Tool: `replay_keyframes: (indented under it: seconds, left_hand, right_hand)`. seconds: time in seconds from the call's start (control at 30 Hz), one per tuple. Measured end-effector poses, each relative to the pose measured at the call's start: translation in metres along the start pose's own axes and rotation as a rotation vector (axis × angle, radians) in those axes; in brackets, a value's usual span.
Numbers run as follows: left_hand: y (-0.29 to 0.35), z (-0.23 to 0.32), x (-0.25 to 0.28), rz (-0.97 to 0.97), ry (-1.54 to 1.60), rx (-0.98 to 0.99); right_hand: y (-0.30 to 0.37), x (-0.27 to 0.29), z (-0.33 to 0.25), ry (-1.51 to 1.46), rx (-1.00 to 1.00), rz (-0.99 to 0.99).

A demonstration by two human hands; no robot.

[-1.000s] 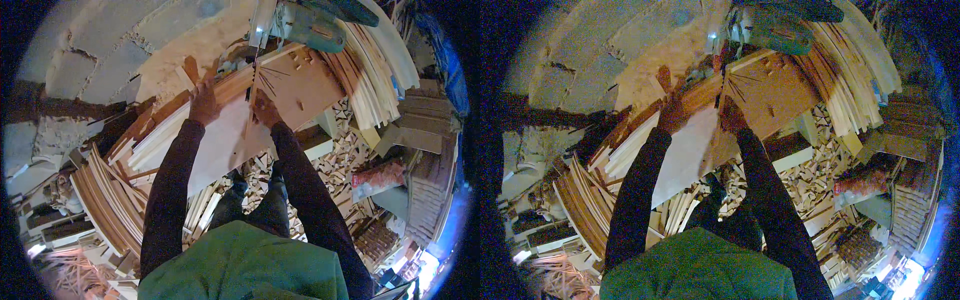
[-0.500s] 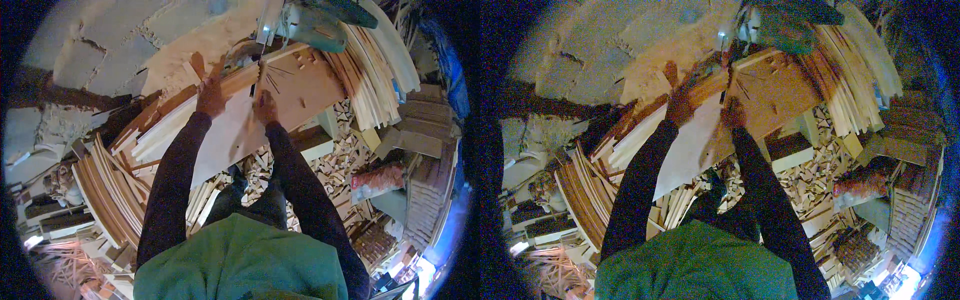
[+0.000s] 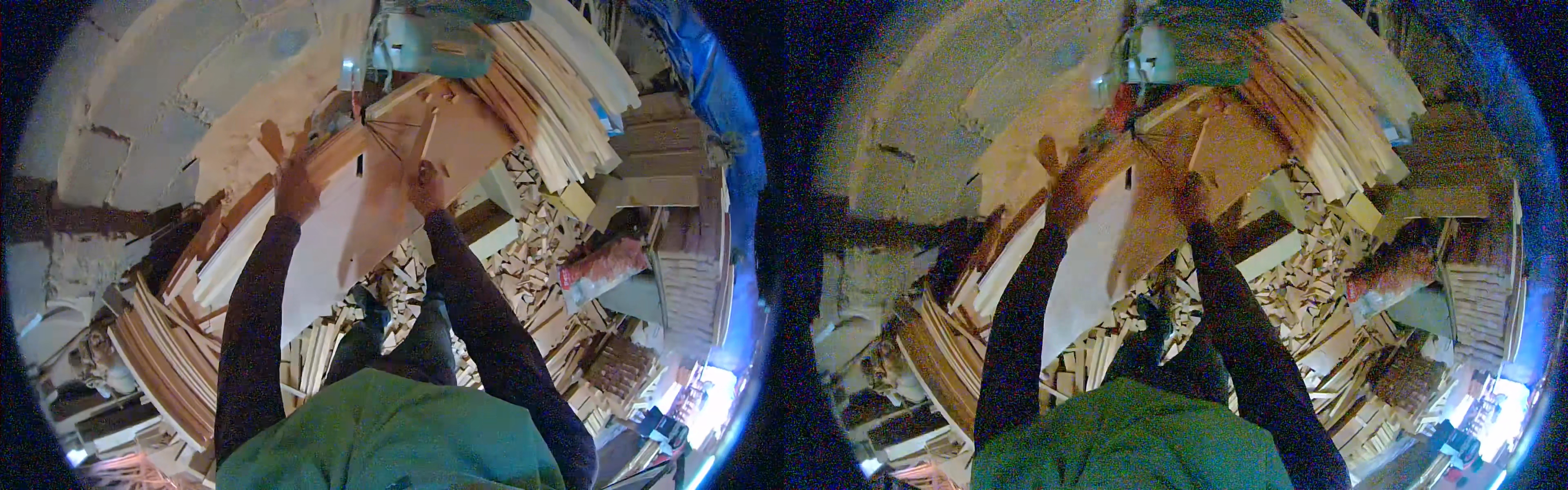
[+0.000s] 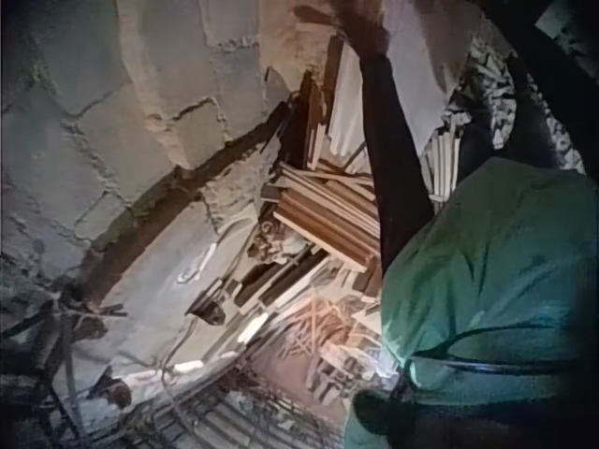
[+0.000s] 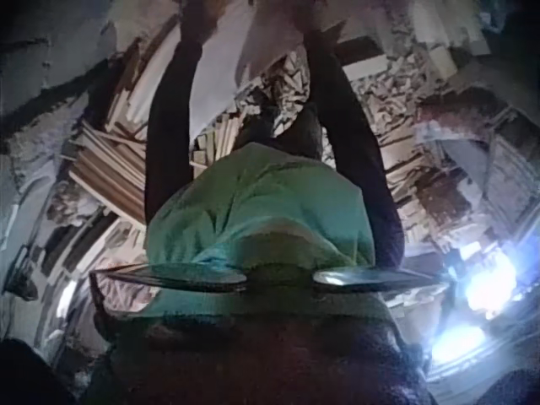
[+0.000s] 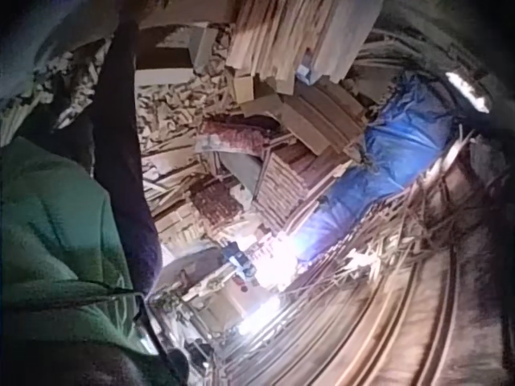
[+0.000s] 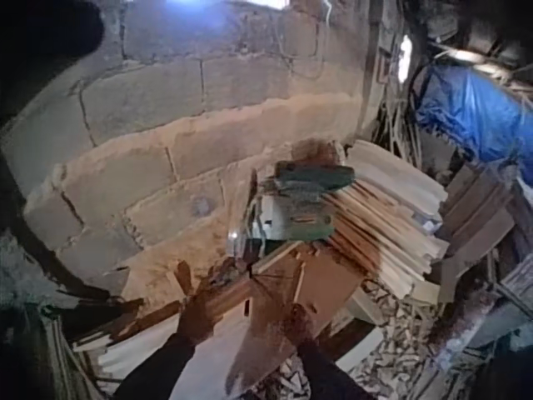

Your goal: Cutting wood slats to size using a circular saw on a workbench in a workshop.

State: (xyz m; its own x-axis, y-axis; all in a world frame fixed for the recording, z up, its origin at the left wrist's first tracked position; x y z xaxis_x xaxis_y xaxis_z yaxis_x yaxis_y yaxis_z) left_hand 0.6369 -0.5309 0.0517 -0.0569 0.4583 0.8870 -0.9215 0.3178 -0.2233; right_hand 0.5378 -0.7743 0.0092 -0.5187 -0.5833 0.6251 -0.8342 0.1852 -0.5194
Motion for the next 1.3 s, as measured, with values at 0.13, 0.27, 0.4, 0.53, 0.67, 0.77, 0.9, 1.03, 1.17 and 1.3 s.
replay_keyframes:
  seconds: [0.13,0.27,0.4,0.53,0.67,0.77,0.9,1.03,1.17,1.3]
  left_hand:
    - [0.003,-0.003,0.003,-0.011,0.02,-0.012]
    - [0.018,-0.009,0.009,-0.026,0.001,0.014]
    - [0.031,-0.03,0.011,-0.018,-0.101,0.116]
    - [0.025,-0.029,0.007,-0.01,-0.102,0.122]
    - [0.022,-0.039,0.004,-0.055,-0.2,0.088]
    - [0.019,-0.03,0.008,-0.117,-0.139,0.081]
    - [0.028,-0.024,0.016,-0.178,-0.404,0.104]
    - [0.039,-0.039,0.012,-0.105,-0.327,0.107]
    - [0.024,-0.013,0.004,-0.049,-0.235,-0.049]
    - [0.032,-0.036,-0.003,-0.167,-0.387,0.063]
  right_hand:
    - [0.0,-0.039,0.024,0.004,-0.169,-0.311]
    - [0.007,-0.001,0.054,0.366,0.177,-0.181]
    - [-0.009,0.043,-0.006,0.144,0.02,-0.054]
    - [-0.001,0.063,0.006,0.104,-0.094,-0.292]
    - [0.008,0.09,0.0,-0.455,-0.26,-0.04]
    - [-0.025,0.14,-0.056,0.069,0.154,0.013]
    - [-0.094,0.208,-0.098,0.193,0.322,0.365]
    - [-0.206,0.244,-0.216,0.331,0.681,0.246]
    - [-0.287,0.239,-0.225,0.35,0.899,-0.114]
    - [-0.312,0.194,-0.2,0.701,0.838,-0.317]
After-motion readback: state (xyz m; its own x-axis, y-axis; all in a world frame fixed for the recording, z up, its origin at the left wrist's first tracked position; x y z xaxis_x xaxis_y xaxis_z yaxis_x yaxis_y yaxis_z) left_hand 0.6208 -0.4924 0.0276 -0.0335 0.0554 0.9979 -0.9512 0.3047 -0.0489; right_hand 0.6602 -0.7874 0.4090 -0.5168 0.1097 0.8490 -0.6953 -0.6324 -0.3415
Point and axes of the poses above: each hand's wrist, its own y-axis away from the middle knuckle, its own x-axis out of the back of the hand, z = x × y, the point moved 8 cm from there along -y, towards the middle knuckle, and after that the axes turned 12 degrees about x, right-handed, at the moved point
